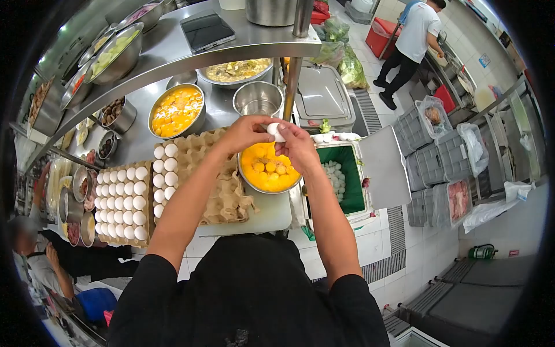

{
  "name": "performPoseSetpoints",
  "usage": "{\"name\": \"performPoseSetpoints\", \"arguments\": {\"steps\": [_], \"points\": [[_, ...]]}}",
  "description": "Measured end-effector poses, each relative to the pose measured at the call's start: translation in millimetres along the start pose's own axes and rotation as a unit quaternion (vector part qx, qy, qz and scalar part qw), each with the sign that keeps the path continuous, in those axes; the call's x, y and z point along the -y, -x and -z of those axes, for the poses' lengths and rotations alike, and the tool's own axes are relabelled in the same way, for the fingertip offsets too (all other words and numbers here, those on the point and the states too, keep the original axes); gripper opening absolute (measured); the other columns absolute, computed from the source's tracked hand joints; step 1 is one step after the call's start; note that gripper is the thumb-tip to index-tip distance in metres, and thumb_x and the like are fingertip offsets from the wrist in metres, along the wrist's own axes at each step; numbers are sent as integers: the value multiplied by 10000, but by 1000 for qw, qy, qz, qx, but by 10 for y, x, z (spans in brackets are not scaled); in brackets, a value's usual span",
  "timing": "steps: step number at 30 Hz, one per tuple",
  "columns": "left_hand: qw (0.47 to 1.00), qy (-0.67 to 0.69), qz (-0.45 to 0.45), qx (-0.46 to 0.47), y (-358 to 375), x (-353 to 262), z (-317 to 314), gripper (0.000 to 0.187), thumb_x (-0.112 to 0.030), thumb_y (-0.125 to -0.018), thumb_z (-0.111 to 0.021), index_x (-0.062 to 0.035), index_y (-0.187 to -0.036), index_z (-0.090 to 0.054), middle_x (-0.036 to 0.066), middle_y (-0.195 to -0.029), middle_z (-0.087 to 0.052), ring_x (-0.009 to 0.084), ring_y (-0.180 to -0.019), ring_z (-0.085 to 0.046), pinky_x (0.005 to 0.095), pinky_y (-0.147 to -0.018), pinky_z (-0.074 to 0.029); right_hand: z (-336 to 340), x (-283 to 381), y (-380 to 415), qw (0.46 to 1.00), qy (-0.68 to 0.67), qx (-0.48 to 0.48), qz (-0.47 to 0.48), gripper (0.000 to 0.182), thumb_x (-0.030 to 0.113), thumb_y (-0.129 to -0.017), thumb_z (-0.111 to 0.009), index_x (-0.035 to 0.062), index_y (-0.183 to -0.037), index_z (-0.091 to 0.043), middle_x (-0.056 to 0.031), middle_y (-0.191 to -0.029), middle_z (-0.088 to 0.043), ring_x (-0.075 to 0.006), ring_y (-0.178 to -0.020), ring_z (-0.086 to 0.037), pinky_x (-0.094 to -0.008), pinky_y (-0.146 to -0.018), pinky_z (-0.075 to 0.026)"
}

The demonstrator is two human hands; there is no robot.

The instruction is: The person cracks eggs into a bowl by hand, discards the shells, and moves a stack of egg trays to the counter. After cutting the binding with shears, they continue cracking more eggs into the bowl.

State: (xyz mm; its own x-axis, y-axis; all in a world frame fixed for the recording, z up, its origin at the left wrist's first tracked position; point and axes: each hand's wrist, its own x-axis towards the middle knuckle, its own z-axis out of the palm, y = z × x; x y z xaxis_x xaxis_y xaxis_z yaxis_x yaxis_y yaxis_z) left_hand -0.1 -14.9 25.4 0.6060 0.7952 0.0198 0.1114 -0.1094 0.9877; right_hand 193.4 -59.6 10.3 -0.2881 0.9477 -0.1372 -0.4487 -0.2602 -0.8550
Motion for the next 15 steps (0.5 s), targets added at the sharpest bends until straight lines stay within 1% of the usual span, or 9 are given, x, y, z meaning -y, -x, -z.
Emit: {"name": "performPoseSetpoints", "arguments": {"steps": [3, 5, 7, 8, 10, 11, 13, 14, 15], "points": [[998, -49, 39, -21, 171, -6, -33, 450, 20, -839, -678, -1, -1284, -611, 67, -1033, -708, 108, -917, -659, 253, -808, -532, 14, -23, 19, 996, 60, 23, -54, 310, 196, -1010, -572, 58, -1282, -628, -11, -923, -655, -79, -646, -588, -217, -606, -522], [998, -30, 32, -39, 263, 74, -58, 445, 28, -826, -676, -9, -1267, -628, 58, -1004, -710, 90, -873, -650, 249, -792, -529, -2, 0, 38, 994, 79, 43, -56, 319, 209, -1001, -588, 57, -1278, -638, -13, -944, -670, -60, -649, -585, -198, -599, -512], [991, -88, 73, -66, 344, 122, -44, 441, 20, -816, -672, -22, -1254, -642, 48, -990, -697, 90, -858, -638, 252, -783, -524, -45, 39, 53, 974, 214, 61, -42, 351, 218, -967, -642, 54, -1277, -639, -51, -966, -691, -107, -734, -636, -234, -677, -526], [991, -87, 74, -68, 380, 169, -29, 441, 20, -816, -672, -22, -1254, -642, 48, -990, -697, 90, -858, -638, 252, -783, -524, -74, 59, 71, 974, 215, 63, -43, 351, 218, -967, -642, 54, -1277, -639, -51, -966, -691, -107, -734, -636, -234, -677, -526], [976, -195, -27, -89, 442, 207, -19, 432, 8, -814, -660, -37, -1244, -654, 55, -1071, -655, 103, -904, -625, 260, -796, -516, -173, 121, 131, 873, 482, 25, 66, 410, 230, -921, -700, 48, -1281, -628, -90, -979, -700, -161, -857, -662, -283, -783, -524], [976, -195, -26, -90, 456, 226, -21, 432, 8, -814, -660, -37, -1244, -654, 55, -1071, -655, 103, -904, -625, 260, -796, -516, -196, 129, 133, 873, 482, 27, 65, 410, 230, -921, -700, 48, -1281, -628, -90, -979, -700, -161, -857, -662, -283, -783, -524], [927, -350, -23, -132, 482, -13, -76, 495, -8, -822, -656, -63, -1312, -611, 64, -1183, -599, 121, -990, -613, 258, -843, -512, -223, 132, 134, 888, 453, -7, 78, 428, 225, -893, -727, 44, -1268, -623, -114, -996, -698, -195, -962, -654, -318, -878, -502], [927, -349, -22, -134, 466, -143, -147, 495, -8, -822, -656, -63, -1312, -611, 64, -1183, -599, 121, -990, -613, 258, -843, -512, -233, 125, 127, 902, 417, -1, 108, 422, 243, -895, -729, 35, -1246, -620, -91, -950, -693, -142, -847, -647, -288, -771, -523], [961, -242, -50, -123, 413, -294, -243, 522, -14, -828, -662, -84, -1340, -590, 58, -1211, -587, 126, -1001, -610, 257, -858, -512, -223, 139, 120, 902, 417, 0, 108, 422, 243, -895, -729, 35, -1246, -620, -91, -950, -693, -142, -847, -647, -288, -771, -523]]}}
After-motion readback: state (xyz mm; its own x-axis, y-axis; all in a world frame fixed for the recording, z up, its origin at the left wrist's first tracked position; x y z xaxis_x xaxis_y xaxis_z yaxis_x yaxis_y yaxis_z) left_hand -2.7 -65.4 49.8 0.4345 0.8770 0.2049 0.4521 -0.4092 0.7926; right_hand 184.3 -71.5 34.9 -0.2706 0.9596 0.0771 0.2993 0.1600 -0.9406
